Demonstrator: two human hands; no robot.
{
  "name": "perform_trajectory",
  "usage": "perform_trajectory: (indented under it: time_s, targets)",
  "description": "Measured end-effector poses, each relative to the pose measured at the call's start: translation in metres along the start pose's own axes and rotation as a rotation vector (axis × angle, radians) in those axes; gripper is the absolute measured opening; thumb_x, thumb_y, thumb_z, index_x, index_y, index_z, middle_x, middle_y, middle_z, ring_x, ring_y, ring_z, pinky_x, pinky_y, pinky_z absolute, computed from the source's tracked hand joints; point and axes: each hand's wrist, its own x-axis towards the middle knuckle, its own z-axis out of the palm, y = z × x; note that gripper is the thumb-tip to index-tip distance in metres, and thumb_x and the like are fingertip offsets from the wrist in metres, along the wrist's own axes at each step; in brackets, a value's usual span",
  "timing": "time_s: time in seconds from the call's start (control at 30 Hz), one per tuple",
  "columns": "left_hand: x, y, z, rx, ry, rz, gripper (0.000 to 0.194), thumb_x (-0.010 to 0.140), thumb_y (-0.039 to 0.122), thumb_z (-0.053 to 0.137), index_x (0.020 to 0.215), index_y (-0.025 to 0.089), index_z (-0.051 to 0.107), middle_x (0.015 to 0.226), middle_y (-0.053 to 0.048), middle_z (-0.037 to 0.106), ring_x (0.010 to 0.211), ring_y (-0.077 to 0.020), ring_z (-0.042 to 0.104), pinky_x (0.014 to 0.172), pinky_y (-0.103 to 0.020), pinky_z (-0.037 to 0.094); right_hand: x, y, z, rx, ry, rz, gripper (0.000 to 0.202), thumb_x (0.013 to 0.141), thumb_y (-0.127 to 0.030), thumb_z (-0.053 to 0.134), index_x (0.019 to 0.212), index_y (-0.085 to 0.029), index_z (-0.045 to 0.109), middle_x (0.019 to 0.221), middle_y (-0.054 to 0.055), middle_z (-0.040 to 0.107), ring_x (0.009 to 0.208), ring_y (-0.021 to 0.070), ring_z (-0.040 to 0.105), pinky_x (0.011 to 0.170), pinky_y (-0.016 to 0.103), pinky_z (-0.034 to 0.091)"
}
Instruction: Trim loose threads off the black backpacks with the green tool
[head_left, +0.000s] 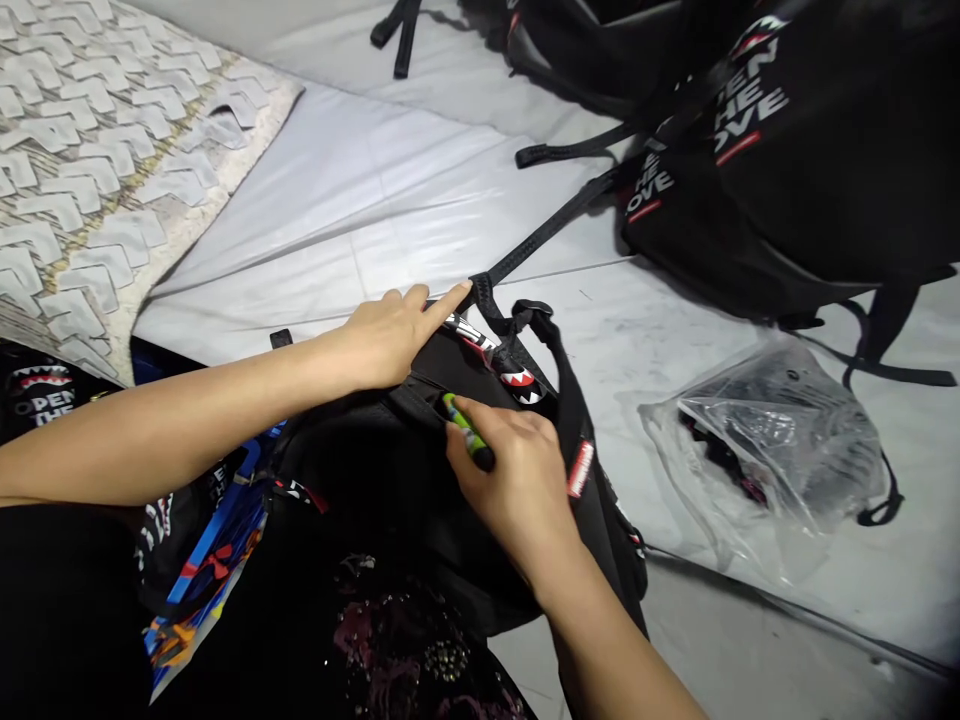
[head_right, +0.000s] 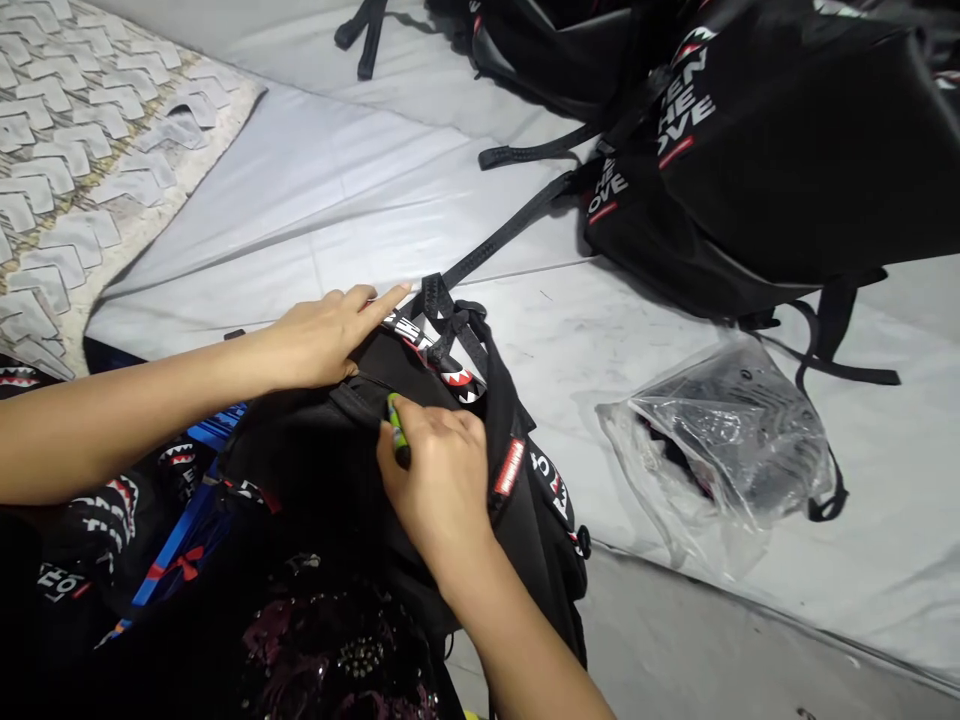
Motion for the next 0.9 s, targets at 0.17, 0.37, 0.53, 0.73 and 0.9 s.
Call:
perform_trajectory:
  time_s: [0.17,0.37,0.53,0.73,0.9]
  targets:
    - [0.006,0.027,-0.004,0.077,0.147,0.337,0.122,0.076,0.023,0.071,0.156,0.029,-0.022,0.168,-0.014,-0.004,0.153,-0.0412,0.006,0.119,-0.062,0.012,-0.022,0.009,-0.016,0.039,0.078,-0.051,0.021,0.097,-0.025,0.055,0.114,-0.02,0.067,0.105,0.006,0.077,0.092,0.0228,0.071,0.096,0.045,0.042]
    - [0.033,0.037,0.021,0.068,0.229,0.517,0.129,0.07,0.03,0.08,0.159,0.021,-0.014,0.168,-0.02,-0.003,0.154,-0.041,0.002,0.12,-0.058,0.008,-0.037,0.024,-0.029,0.017,0.31,-0.08,0.016,0.092,-0.019,0.061,0.106,-0.019,0.068,0.098,0.006,0.076,0.09,0.022,0.071,0.098,0.043,0.05]
    - [0.039,0.035,0.032,0.109,0.34,0.504,0.126,0.072,0.031,0.083,0.16,0.022,-0.007,0.167,-0.022,0.005,0.151,-0.0404,0.015,0.116,-0.055,0.018,-0.041,0.032,-0.033,0.018,0.263,-0.066,0.017,0.093,-0.02,0.062,0.108,-0.019,0.069,0.097,0.007,0.076,0.086,0.022,0.071,0.082,0.038,0.054]
    - [0.027,0.044,0.023,0.143,0.325,0.43,0.096,0.087,0.023,0.064,0.161,0.022,0.004,0.158,-0.017,0.033,0.125,-0.0313,0.048,0.099,-0.041,0.037,-0.025,0.031,-0.041,0.129,0.096,0.035,0.019,0.093,-0.027,0.063,0.108,-0.019,0.072,0.103,0.006,0.078,0.089,0.0224,0.073,0.083,0.036,0.055]
    - [0.022,0.045,0.024,0.09,0.307,0.371,0.088,0.09,0.022,0.061,0.161,0.021,0.01,0.16,-0.016,0.031,0.131,-0.0312,0.044,0.104,-0.042,0.035,0.006,0.034,-0.068,0.301,-0.254,0.158,0.022,0.091,-0.032,0.061,0.101,-0.02,0.077,0.092,0.002,0.079,0.081,0.0205,0.073,0.078,0.031,0.057]
